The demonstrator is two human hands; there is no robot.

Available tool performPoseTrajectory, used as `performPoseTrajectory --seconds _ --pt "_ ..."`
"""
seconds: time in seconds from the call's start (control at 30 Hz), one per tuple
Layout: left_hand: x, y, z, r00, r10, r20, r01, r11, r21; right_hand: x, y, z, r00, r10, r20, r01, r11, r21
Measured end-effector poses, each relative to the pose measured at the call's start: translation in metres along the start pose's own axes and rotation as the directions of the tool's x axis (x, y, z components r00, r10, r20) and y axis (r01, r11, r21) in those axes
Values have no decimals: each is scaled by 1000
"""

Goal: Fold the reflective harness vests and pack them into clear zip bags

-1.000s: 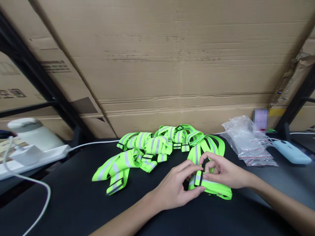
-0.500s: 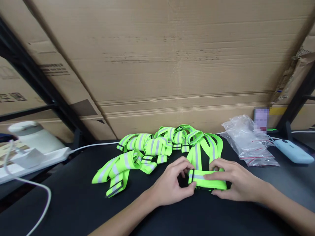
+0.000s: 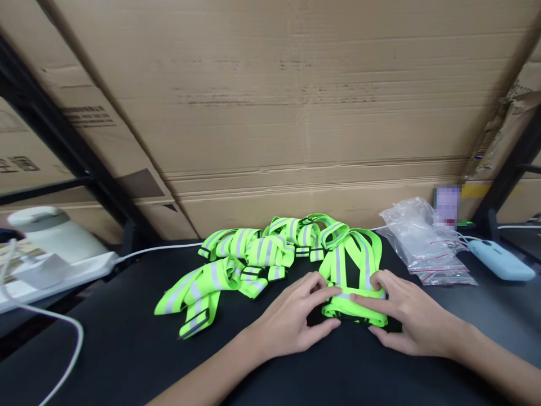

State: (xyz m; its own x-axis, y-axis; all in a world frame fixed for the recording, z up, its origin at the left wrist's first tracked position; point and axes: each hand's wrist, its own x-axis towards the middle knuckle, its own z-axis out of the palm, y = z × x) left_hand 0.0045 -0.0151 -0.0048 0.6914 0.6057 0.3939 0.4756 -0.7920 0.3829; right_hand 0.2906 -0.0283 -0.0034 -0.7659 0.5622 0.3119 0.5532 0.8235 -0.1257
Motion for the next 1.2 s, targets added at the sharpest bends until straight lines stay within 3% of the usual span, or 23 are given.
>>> performPoseTrajectory --seconds 0.17,0.47,0.73,1.0,1.2 --pt "-2 -6 2 998 50 38 -53 995 80 -6 11 4 999 -31 -29 32 999 38" --pt "3 -7 9 992 130 2 -123 933 338 -9 11 7 997 -11 -70 13 999 31" --pt "7 -9 3 990 137 41 -143 944 298 -9 13 6 996 -25 -84 25 1000 9" --pt "15 -11 8 953 284 103 -302 893 333 -7 14 2 996 -71 -50 68 997 -43" --pt "22 -10 16 914 405 -14 -358 823 440 -9 13 1 997 -35 -76 31 998 -59"
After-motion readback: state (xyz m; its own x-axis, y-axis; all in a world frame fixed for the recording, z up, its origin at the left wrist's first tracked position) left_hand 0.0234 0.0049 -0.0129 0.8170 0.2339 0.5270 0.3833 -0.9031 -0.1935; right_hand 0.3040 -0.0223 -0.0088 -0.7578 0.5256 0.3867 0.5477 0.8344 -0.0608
